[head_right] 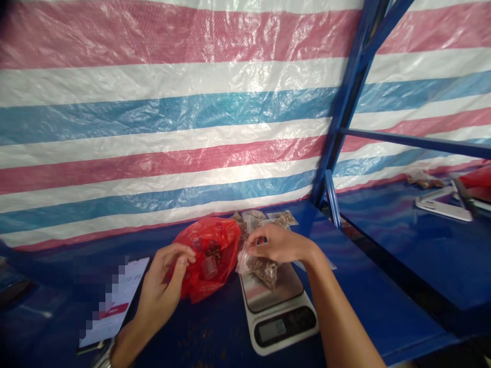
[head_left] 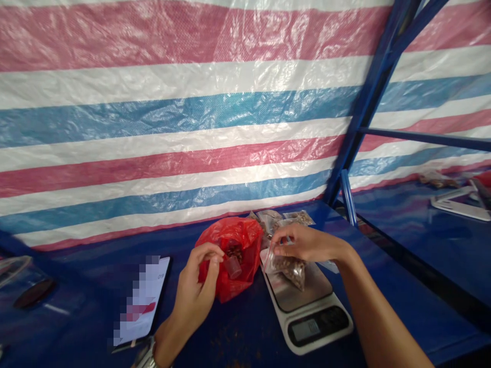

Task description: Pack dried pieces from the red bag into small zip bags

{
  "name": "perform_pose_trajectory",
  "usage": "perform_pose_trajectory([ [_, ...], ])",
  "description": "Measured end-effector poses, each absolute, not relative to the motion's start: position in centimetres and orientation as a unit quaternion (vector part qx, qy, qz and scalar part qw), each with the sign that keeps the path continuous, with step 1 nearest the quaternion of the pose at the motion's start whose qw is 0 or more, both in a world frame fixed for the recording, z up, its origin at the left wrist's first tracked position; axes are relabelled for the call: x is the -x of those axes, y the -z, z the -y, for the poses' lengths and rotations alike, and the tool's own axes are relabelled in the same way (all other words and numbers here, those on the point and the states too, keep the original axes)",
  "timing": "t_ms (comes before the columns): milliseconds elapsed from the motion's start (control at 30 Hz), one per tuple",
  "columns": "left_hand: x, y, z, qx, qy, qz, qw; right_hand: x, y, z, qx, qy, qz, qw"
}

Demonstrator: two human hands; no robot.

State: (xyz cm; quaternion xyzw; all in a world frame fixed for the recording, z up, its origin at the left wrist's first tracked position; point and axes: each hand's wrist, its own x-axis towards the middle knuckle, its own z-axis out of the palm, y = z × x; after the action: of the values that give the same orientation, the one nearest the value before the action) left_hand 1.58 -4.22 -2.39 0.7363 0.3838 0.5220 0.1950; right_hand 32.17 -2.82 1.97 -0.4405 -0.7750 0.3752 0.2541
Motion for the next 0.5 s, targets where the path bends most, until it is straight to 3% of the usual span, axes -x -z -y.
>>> perform_pose_trajectory([
  [233, -1.5, 2.8, 4.4, -0.771, -0.497, -0.387, 0.096, -32.3, -1.8, 2.4, 0.486, -0.205, 0.799, 0.288],
  [500, -1.4, 2.4, 4.2, -0.801, -0.483, -0.351, 0.038, -32.0, -1.6, 0.9, 0.537, -0.077, 0.737, 0.403],
])
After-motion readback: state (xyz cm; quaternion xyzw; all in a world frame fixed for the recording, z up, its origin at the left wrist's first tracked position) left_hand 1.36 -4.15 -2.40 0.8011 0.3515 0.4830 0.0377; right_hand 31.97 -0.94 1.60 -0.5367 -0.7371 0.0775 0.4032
